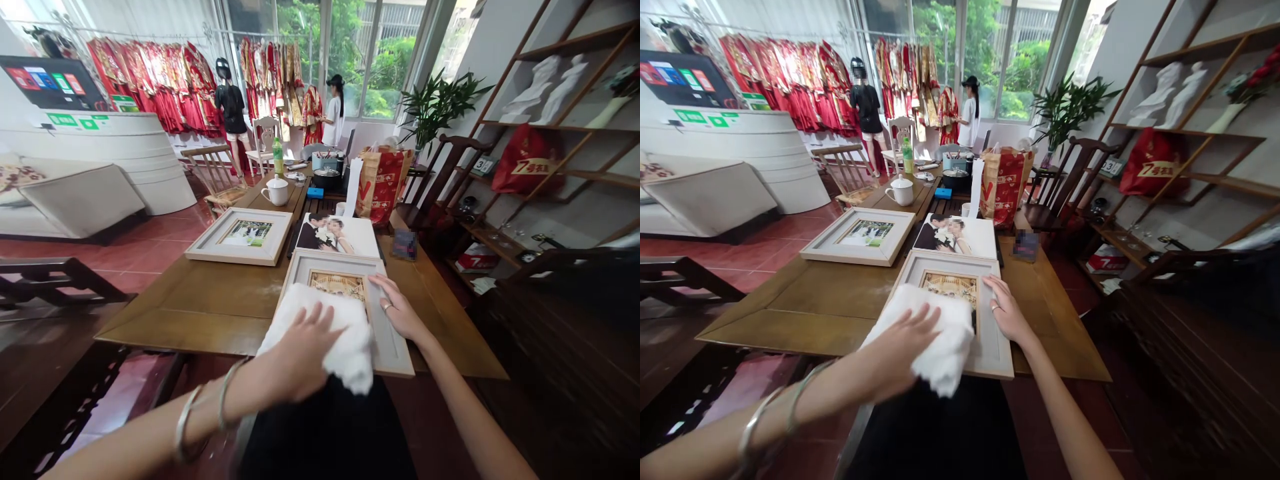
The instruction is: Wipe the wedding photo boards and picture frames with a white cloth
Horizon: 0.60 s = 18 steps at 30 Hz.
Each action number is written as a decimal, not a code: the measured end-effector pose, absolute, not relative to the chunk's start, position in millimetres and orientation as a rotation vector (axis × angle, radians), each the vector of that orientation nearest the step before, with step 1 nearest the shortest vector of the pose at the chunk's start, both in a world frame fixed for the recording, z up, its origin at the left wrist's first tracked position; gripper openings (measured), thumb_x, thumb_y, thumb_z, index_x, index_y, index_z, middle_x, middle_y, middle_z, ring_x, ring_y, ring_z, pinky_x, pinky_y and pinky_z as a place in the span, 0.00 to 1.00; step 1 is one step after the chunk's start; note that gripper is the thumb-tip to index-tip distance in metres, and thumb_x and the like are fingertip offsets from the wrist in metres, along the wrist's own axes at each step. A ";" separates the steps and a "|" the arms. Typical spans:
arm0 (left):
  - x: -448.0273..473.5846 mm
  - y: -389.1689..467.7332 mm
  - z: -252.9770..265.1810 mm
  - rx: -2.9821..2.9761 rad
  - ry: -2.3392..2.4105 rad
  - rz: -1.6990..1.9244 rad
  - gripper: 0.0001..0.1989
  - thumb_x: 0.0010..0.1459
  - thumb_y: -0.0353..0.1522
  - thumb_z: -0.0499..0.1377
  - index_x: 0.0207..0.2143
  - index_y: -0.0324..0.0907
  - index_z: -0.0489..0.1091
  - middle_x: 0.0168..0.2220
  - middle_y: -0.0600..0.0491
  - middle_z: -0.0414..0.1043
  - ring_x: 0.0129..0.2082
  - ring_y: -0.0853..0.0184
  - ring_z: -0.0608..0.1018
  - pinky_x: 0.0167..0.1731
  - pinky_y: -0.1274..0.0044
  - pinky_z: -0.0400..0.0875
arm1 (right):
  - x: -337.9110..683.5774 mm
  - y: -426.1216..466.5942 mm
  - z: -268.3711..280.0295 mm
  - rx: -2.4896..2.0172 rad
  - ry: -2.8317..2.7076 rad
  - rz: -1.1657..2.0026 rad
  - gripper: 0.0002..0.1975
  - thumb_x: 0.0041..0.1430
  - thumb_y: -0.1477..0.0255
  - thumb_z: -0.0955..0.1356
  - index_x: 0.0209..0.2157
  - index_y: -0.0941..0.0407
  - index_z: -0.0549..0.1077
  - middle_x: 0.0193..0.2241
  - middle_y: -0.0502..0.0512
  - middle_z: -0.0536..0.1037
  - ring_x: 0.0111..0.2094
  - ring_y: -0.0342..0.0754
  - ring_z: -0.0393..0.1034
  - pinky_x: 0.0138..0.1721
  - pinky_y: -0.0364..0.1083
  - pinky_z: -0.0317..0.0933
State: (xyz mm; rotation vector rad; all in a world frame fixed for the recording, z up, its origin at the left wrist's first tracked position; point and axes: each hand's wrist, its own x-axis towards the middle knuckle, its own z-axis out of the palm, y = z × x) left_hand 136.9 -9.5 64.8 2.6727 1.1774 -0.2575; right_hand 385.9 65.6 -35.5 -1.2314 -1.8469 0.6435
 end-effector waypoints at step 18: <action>154.8 86.0 47.8 2.715 1.643 -0.021 0.37 0.54 0.28 0.57 0.64 0.42 0.44 0.65 0.35 0.40 0.64 0.41 0.44 0.57 0.51 0.46 | 385.5 63.1 -32.5 -1.232 -1.880 0.668 0.29 0.53 0.79 0.58 0.57 0.50 0.63 0.59 0.56 0.60 0.63 0.52 0.49 0.63 0.59 0.41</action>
